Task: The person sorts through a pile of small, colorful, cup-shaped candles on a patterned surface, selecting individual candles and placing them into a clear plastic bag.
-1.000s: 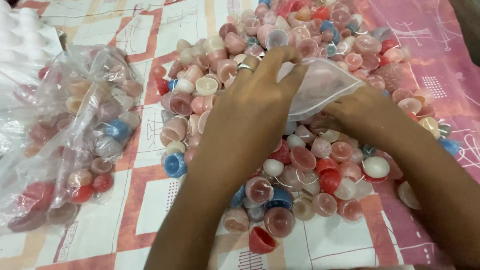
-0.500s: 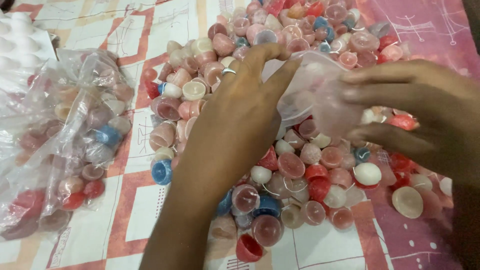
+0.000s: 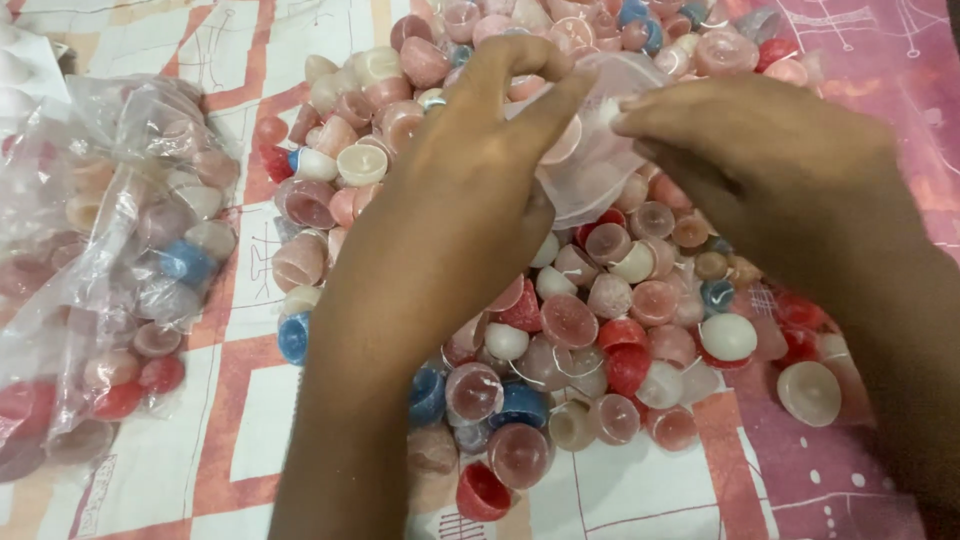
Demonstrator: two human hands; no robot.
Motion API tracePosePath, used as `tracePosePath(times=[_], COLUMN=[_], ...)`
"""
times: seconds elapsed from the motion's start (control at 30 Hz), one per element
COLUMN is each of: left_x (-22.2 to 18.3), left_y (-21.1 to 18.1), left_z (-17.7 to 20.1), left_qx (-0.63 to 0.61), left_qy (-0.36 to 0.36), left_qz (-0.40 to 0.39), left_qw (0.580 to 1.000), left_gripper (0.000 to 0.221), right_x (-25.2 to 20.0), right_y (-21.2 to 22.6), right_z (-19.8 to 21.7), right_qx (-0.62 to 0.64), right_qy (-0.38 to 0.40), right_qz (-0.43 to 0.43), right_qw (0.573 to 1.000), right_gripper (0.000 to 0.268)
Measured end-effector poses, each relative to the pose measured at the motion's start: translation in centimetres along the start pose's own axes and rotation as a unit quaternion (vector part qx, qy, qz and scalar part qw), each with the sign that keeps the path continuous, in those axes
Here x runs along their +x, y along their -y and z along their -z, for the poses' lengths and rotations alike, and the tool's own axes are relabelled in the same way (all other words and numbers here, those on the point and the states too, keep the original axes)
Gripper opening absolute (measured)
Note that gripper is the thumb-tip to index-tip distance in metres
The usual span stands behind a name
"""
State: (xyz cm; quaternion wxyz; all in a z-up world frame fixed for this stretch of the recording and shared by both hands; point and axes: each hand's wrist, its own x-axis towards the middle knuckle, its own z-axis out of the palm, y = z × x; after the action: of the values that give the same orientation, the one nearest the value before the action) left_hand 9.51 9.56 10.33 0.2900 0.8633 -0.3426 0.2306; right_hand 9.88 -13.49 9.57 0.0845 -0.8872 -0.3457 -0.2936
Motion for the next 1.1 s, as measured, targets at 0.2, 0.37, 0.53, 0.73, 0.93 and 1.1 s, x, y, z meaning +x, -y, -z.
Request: tracePosePath(times=[0.2,0.37,0.53,0.73,0.93,1.1], left_x=[-0.2,-0.1,-0.3,-0.1,-0.3,-0.3], left_y=[0.7,0.8,0.9,0.8,0.9,0.8], left_z=[0.5,0.2,-0.1,0.3,-0.1,0.1], left_qx=[0.008,0.004,0.02,0.001,0.04,0.034], left_qy=[-0.037,-0.049,-0.067,-0.051,-0.072,-0.071], left_qz=[-0.018,-0.004,-0.018,0.002,-0.018,-0.021], left_qw=[0.999,0.999,0.997,0.999,0.996,0.997], left_gripper=[0.057,0.06,0.053,0.056,0.056,0.056], right_x=[-2.4,-2.5,-2.7,-1.6,-2.8,-2.2], right_y=[-3.0,-2.1,-1.5,-0.5,-1.5,1.0], right_z=[-0.6,-3.9,-7.4,-8.2,-6.9,-8.9], right_qx=[0.184,0.149,0.091,0.025,-0.05,-0.033], right_qy=[0.004,0.209,0.168,0.053,0.202,0.15], right_qz=[-0.038,-0.093,-0.02,0.127,-0.003,0.11], right_qw=[0.982,0.962,0.981,0.99,0.978,0.982], right_gripper=[0.016,0.033,0.027,0.035,0.027,0.04])
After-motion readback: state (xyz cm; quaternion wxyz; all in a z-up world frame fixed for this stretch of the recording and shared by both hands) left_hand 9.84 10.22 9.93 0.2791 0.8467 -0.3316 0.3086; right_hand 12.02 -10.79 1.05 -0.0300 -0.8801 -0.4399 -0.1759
